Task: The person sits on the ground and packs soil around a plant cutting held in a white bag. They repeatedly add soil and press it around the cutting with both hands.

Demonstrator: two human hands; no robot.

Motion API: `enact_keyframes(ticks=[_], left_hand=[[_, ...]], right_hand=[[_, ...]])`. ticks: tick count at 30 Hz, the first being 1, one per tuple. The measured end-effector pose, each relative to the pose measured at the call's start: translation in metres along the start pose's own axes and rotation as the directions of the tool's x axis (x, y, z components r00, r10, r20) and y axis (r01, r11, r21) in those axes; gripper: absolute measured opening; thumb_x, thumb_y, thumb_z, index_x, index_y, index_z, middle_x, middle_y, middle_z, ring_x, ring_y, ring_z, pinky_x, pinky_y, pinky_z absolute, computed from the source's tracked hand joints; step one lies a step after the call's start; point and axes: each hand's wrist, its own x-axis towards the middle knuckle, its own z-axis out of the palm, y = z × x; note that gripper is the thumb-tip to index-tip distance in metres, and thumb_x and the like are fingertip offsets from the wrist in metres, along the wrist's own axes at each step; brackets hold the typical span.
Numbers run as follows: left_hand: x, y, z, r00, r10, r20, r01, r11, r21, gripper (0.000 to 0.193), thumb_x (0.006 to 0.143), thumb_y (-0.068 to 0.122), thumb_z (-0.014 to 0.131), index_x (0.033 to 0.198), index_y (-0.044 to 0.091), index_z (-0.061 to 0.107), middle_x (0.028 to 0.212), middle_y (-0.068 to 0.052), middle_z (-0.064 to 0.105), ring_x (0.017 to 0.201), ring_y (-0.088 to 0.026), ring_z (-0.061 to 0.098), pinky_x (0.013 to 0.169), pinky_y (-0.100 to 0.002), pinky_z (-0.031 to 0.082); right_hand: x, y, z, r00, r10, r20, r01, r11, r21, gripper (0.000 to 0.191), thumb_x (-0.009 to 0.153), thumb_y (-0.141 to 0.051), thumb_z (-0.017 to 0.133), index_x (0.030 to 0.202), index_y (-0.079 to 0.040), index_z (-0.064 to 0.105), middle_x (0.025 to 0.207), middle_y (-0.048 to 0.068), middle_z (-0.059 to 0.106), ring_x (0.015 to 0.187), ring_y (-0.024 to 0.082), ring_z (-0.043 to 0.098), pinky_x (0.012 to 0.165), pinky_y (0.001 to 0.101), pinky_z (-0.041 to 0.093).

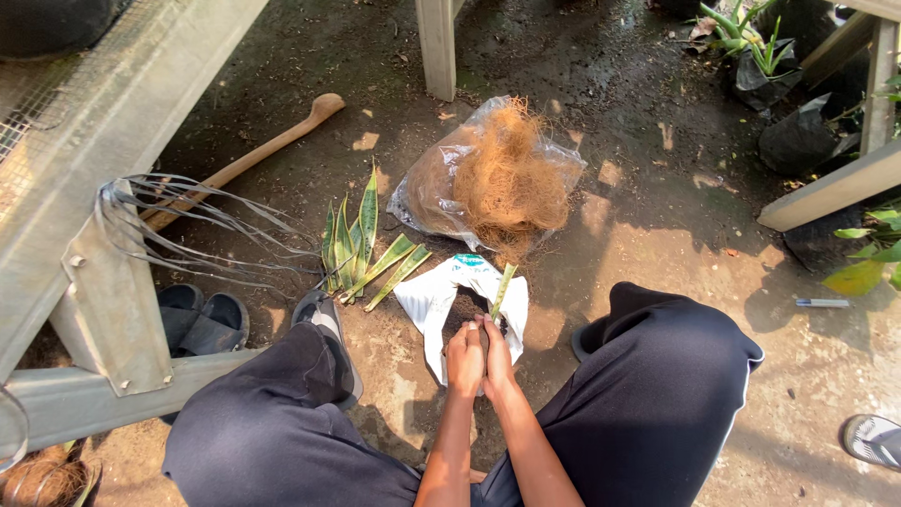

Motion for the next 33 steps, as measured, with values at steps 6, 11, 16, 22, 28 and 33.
enact_keyframes(ticks=[6, 11, 16, 22, 28, 33], left_hand=[[0.003, -0.001, 0.01, 0.992, 0.105, 0.075, -0.126, 0.919, 0.374, 0.05, 0.101, 0.037, 0.039, 0.129, 0.01, 0.071, 0.142, -0.008, 0.064, 0.138, -0.032, 0.052, 0.126, -0.054, 0.019], [0.002, 0.003, 0.009, 0.987, 0.02, 0.157, -0.091, 0.883, 0.46, 0.053, 0.1, 0.042, 0.037, 0.142, 0.017, 0.057, 0.16, -0.004, 0.038, 0.155, -0.027, 0.023, 0.114, -0.073, -0.013], [0.008, 0.012, -0.006, 0.985, -0.076, 0.156, 0.034, 0.966, 0.255, 0.065, 0.101, 0.052, 0.024, 0.157, 0.023, 0.044, 0.169, -0.008, 0.022, 0.147, -0.032, 0.026, 0.116, -0.064, 0.002], [0.03, 0.003, -0.023, 0.932, -0.242, 0.269, 0.302, 0.93, -0.211, 0.074, 0.104, 0.062, 0.024, 0.152, 0.013, 0.051, 0.139, -0.025, 0.067, 0.122, -0.038, 0.063, 0.112, -0.049, 0.043], [0.028, -0.01, -0.016, 0.922, -0.201, 0.333, 0.28, 0.937, -0.21, 0.077, 0.101, 0.063, 0.027, 0.153, 0.011, 0.049, 0.146, -0.013, 0.055, 0.138, -0.025, 0.047, 0.118, -0.039, 0.029], [0.028, -0.011, -0.017, 0.898, -0.204, 0.39, 0.354, 0.862, -0.362, 0.076, 0.1, 0.062, 0.036, 0.156, 0.011, 0.04, 0.159, -0.008, 0.041, 0.148, -0.021, 0.037, 0.121, -0.039, 0.027]], right_hand=[[0.0, 0.002, -0.006, 0.983, 0.159, 0.093, -0.177, 0.957, 0.231, 0.046, 0.098, -0.042, 0.048, 0.13, -0.01, 0.06, 0.124, 0.014, 0.069, 0.108, 0.031, 0.069, 0.095, 0.0428, 0.055], [0.003, 0.0, -0.013, 0.979, 0.094, 0.183, -0.125, 0.978, 0.164, 0.047, 0.103, -0.045, 0.053, 0.131, -0.008, 0.059, 0.122, 0.015, 0.066, 0.107, 0.027, 0.067, 0.094, 0.044, 0.055], [0.003, -0.001, -0.013, 0.985, 0.174, 0.021, -0.175, 0.983, 0.049, 0.039, 0.099, -0.041, 0.051, 0.123, -0.014, 0.064, 0.113, 0.006, 0.072, 0.102, 0.022, 0.07, 0.091, 0.0404, 0.056], [0.0, 0.001, -0.012, 0.996, 0.022, 0.09, -0.012, 0.994, -0.113, 0.034, 0.101, -0.035, 0.057, 0.116, -0.006, 0.068, 0.104, 0.009, 0.073, 0.094, 0.02, 0.068, 0.084, 0.0341, 0.054], [-0.006, 0.004, -0.01, 0.986, -0.134, 0.103, 0.163, 0.92, -0.355, 0.038, 0.104, -0.034, 0.061, 0.12, 0.0, 0.068, 0.112, 0.009, 0.07, 0.101, 0.015, 0.064, 0.088, 0.03, 0.05], [-0.002, 0.001, -0.007, 0.975, -0.16, 0.156, 0.212, 0.878, -0.429, 0.055, 0.103, -0.042, 0.051, 0.142, -0.005, 0.06, 0.146, 0.007, 0.061, 0.135, 0.015, 0.054, 0.11, 0.0265, 0.039]])
